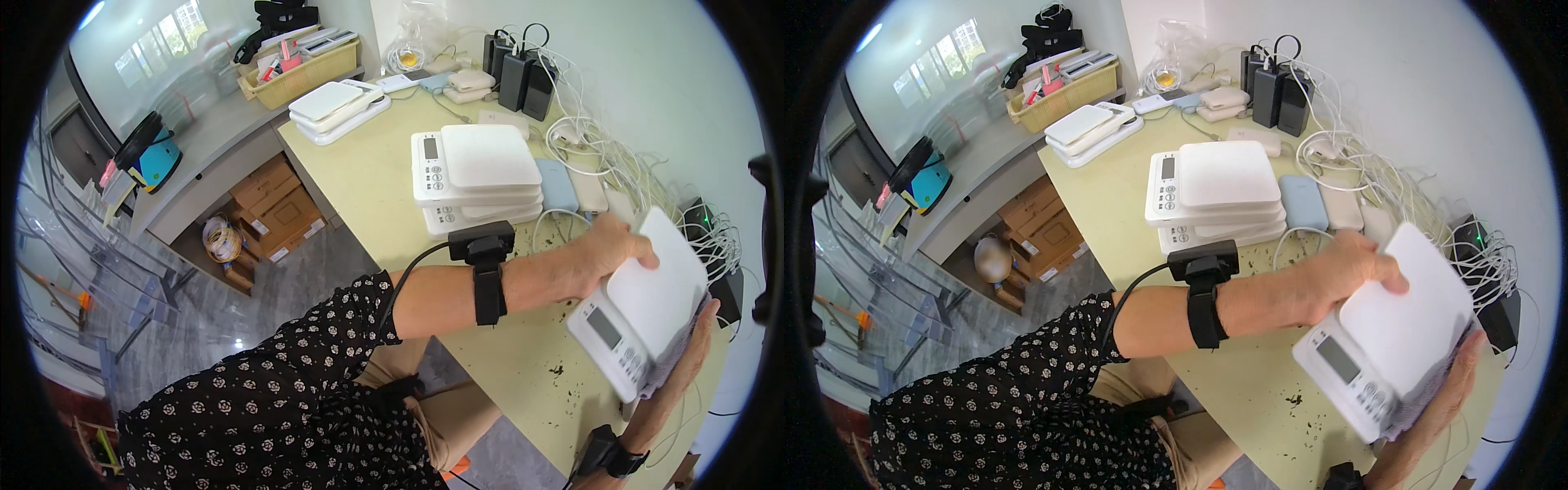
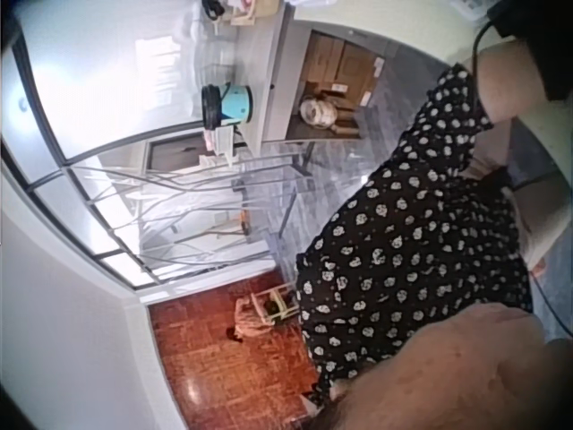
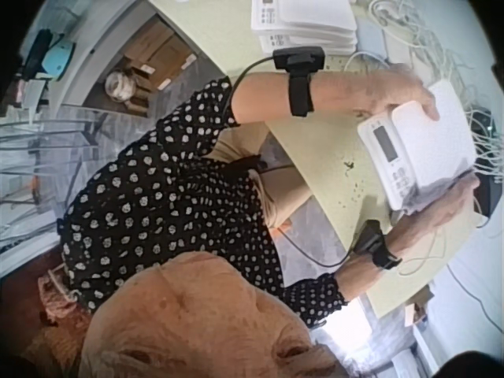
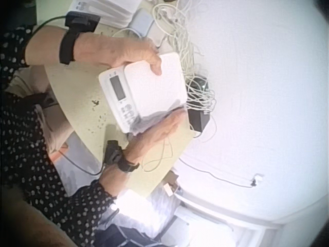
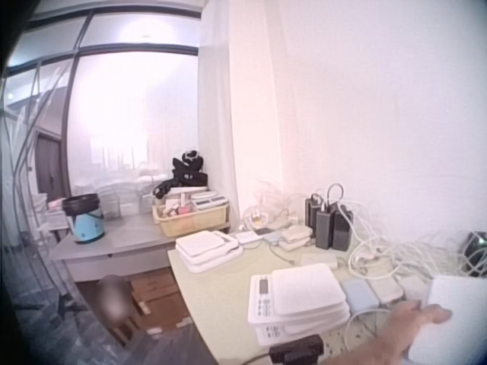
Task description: The person wipes the surfaces of several white digital kitchen scales with a purple cloth. They handle each scale one at a time, wiping the top, sides, and bottom, then place them back on the table.
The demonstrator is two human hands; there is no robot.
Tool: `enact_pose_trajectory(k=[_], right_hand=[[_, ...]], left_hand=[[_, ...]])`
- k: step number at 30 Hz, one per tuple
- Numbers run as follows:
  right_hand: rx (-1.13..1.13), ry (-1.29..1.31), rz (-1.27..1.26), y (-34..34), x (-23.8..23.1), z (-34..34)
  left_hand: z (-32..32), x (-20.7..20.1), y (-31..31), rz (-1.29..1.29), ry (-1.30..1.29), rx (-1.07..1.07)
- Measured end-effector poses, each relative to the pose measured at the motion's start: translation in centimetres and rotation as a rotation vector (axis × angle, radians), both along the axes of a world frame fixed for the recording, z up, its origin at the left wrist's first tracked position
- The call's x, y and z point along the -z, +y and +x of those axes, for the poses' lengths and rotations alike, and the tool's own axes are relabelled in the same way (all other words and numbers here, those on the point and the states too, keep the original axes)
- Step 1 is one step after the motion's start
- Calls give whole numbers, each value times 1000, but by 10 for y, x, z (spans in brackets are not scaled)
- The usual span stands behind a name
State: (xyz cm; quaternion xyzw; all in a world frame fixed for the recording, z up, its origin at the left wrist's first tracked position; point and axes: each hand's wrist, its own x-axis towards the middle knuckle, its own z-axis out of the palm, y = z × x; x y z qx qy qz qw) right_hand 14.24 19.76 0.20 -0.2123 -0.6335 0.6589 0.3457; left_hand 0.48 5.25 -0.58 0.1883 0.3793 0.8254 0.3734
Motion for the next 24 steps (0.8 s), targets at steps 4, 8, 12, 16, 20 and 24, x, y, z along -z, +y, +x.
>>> enact_pose_trajectory(k=[4, 8, 12, 16, 20, 24], right_hand=[[6, -30, 1, -21, -1, -2], [141, -100, 17, -16, -8, 1], [113, -112, -71, 1, -11, 2], [167, -97, 40, 8, -11, 2], [32, -103, -115, 11, -6, 0], [-139, -53, -192, 16, 12, -6]], left_hand=[[-12, -4, -9, 67, -6, -16], [-6, -6, -12, 7, 75, 76], [6, -4, -9, 5, 95, 167], [10, 0, -7, -7, 114, 186], [8, 0, -6, 33, 105, 97], [-5, -4, -10, -25, -17, -95]])
